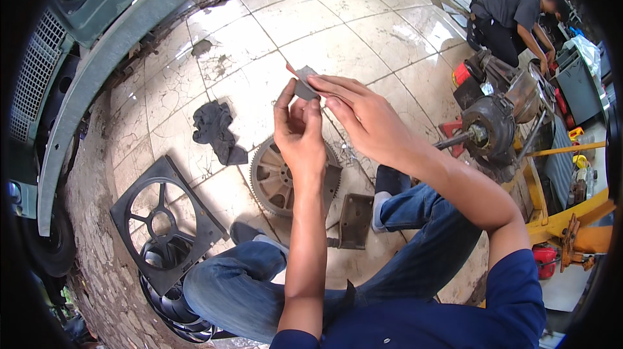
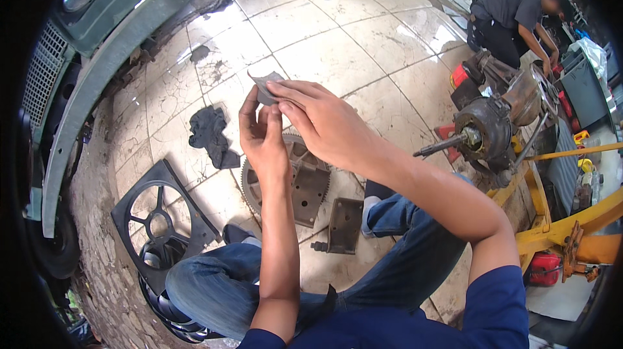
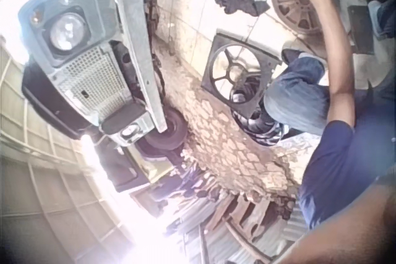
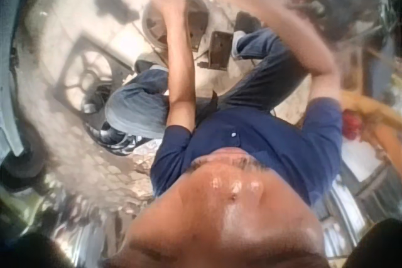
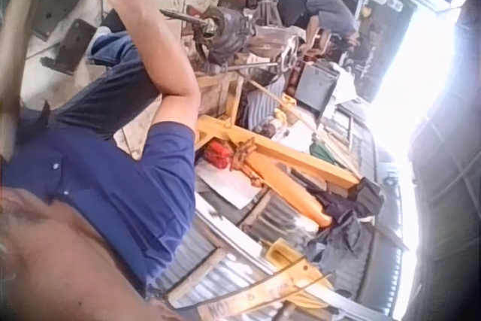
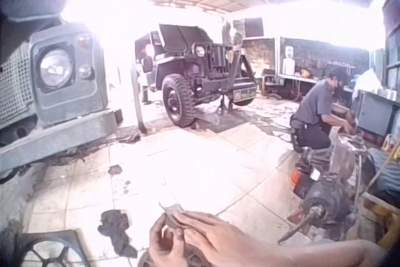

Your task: The person sits on the floor and scrubs a large metal gear with a sanding block, then wipes it with a cloth. The person repeatedly scrubs and wipes the gear's surface and teeth.

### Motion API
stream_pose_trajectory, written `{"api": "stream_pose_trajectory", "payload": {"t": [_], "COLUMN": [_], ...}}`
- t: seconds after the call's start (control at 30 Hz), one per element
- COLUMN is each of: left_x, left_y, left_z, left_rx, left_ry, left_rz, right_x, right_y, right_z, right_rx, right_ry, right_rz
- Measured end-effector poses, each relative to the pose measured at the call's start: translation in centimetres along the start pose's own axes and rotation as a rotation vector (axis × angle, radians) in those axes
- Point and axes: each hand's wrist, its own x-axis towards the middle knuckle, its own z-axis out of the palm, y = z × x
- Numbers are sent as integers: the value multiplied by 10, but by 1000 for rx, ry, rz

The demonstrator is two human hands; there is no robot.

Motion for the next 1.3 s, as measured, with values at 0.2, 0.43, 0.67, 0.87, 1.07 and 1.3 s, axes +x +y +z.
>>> {"api": "stream_pose_trajectory", "payload": {"t": [0.2,0.43,0.67,0.87,1.07,1.3], "left_x": [-12,-16,-7,-7,-5,-2], "left_y": [22,29,25,0,2,6], "left_z": [12,8,-2,2,-2,-6], "left_rx": [-12,-45,15,211,97,225], "left_ry": [12,-34,-78,-54,-35,-55], "left_rz": [23,-133,-53,40,-48,-4], "right_x": [4,5,2,5,1,4], "right_y": [-16,-11,-16,-12,-1,-10], "right_z": [-10,-9,-9,-13,-8,-4], "right_rx": [168,-85,-24,-280,-480,-685], "right_ry": [15,14,-6,37,-10,7], "right_rz": [72,-44,-21,-126,-219,-386]}}
